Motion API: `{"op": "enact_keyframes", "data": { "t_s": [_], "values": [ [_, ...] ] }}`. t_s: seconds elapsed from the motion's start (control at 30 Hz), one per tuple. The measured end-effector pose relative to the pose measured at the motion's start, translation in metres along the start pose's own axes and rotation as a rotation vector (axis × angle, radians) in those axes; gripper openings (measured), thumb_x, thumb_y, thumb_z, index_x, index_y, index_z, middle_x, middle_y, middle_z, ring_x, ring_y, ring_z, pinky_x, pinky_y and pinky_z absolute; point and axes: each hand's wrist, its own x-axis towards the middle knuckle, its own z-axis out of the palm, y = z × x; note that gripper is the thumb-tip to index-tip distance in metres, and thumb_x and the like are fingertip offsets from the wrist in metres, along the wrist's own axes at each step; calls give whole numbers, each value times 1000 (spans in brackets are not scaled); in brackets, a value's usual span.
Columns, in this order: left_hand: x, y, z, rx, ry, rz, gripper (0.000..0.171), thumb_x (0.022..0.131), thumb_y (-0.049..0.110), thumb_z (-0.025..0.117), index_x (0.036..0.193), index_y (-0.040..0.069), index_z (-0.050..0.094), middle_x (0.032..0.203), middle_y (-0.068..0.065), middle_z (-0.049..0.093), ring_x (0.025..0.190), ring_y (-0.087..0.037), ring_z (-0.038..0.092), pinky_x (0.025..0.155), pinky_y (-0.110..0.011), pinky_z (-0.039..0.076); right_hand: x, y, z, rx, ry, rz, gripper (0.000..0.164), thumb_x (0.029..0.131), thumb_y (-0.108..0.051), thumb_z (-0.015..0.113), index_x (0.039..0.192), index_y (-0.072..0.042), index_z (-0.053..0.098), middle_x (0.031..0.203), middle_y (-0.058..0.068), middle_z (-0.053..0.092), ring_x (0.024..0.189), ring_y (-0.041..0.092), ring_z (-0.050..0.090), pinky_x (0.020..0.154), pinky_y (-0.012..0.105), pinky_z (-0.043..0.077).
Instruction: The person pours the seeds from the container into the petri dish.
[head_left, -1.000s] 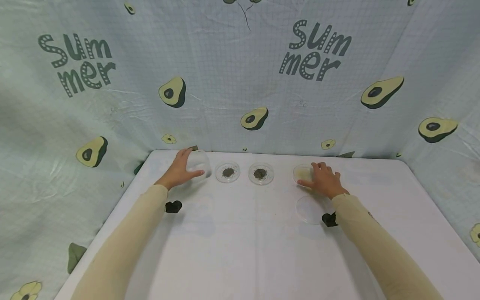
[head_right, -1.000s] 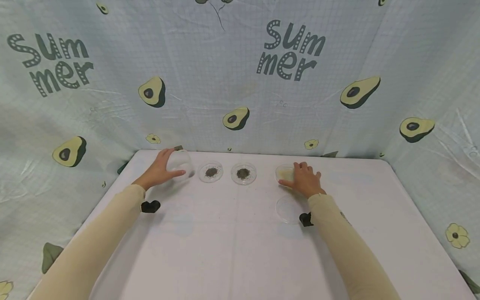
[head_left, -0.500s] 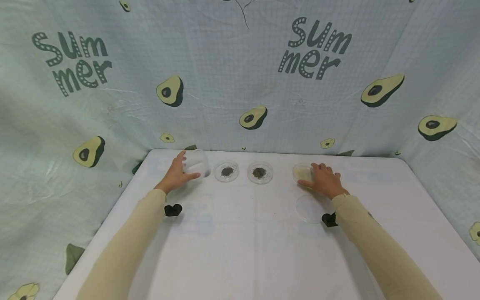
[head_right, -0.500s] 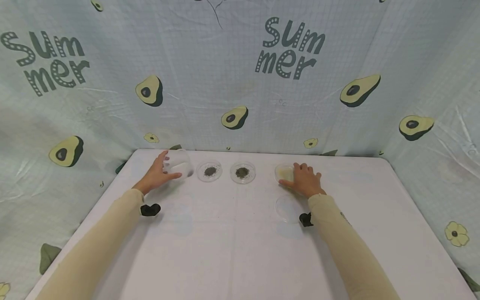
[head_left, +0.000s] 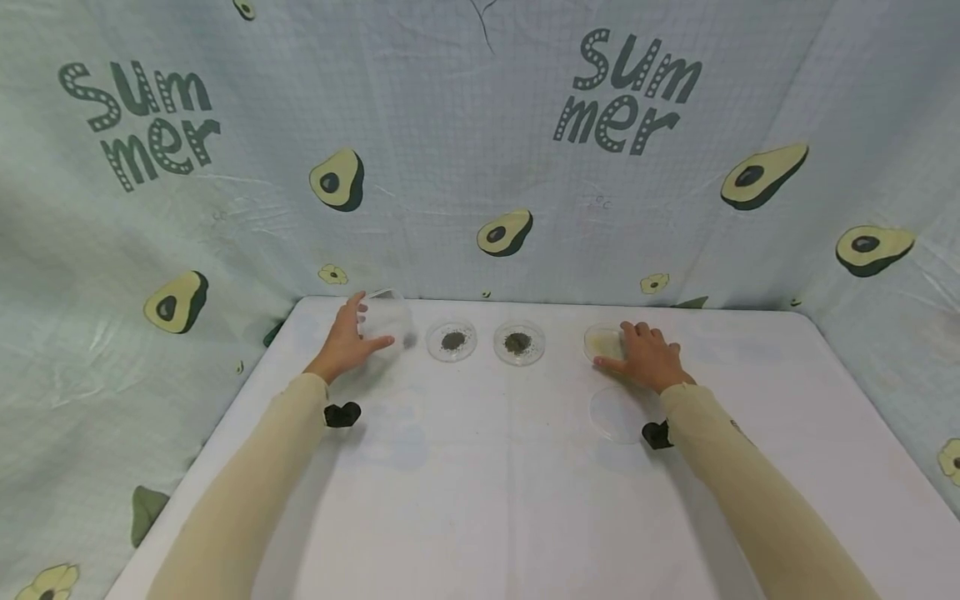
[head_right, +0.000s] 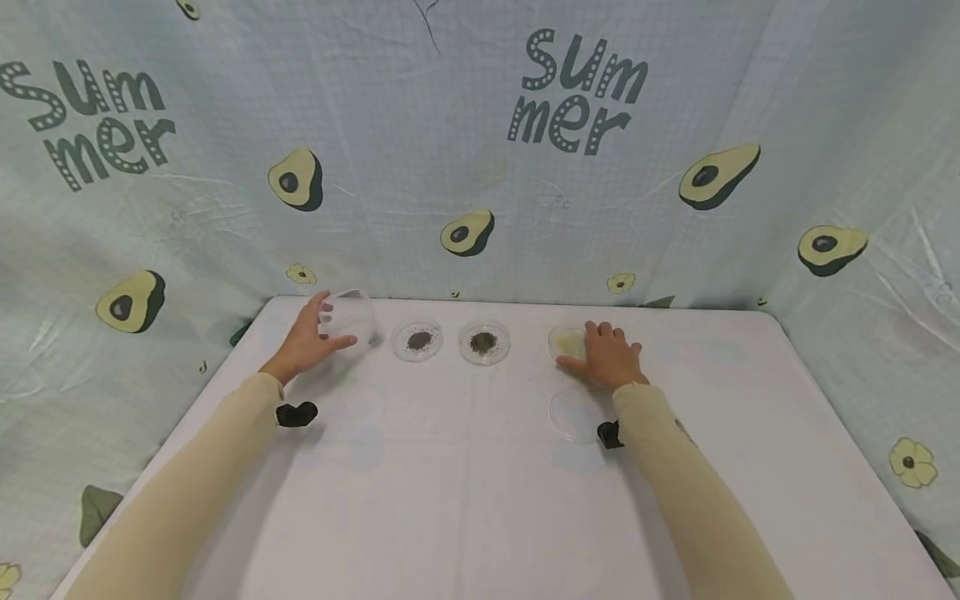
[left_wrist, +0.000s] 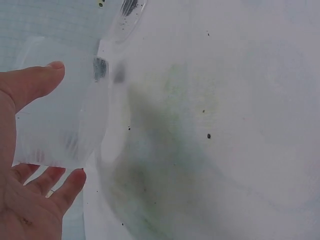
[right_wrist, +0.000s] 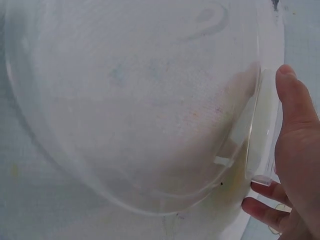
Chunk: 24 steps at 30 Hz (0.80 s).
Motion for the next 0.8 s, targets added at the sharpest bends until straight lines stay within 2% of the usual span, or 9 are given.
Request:
{"op": "enact_keyframes", "data": {
  "t_s": [0.27,0.53,0.8],
  "values": [
    [5,16,-2,-22,40,32,101,86,27,73,156,17,1,154,-19,24,139,-39,33,108,-55,39,-5,-3,-3,-13,-1,1,94,86,-62,59,147,3,28,142,32,37,129,50,36,95,77,31],
    [7,34,3,-22,17,20,101,87,28,73,156,20,1,158,-18,18,142,-37,30,109,-52,40,-4,1,-2,-3,1,8,97,86,-66,57,147,3,27,143,32,37,129,50,36,95,77,31],
    [10,48,12,-29,13,88,101,85,27,74,156,18,4,157,-18,22,142,-36,30,108,-50,42,-3,9,-3,4,-39,13,93,87,-64,56,149,0,27,146,30,35,131,47,35,95,75,32]
  ]
}}
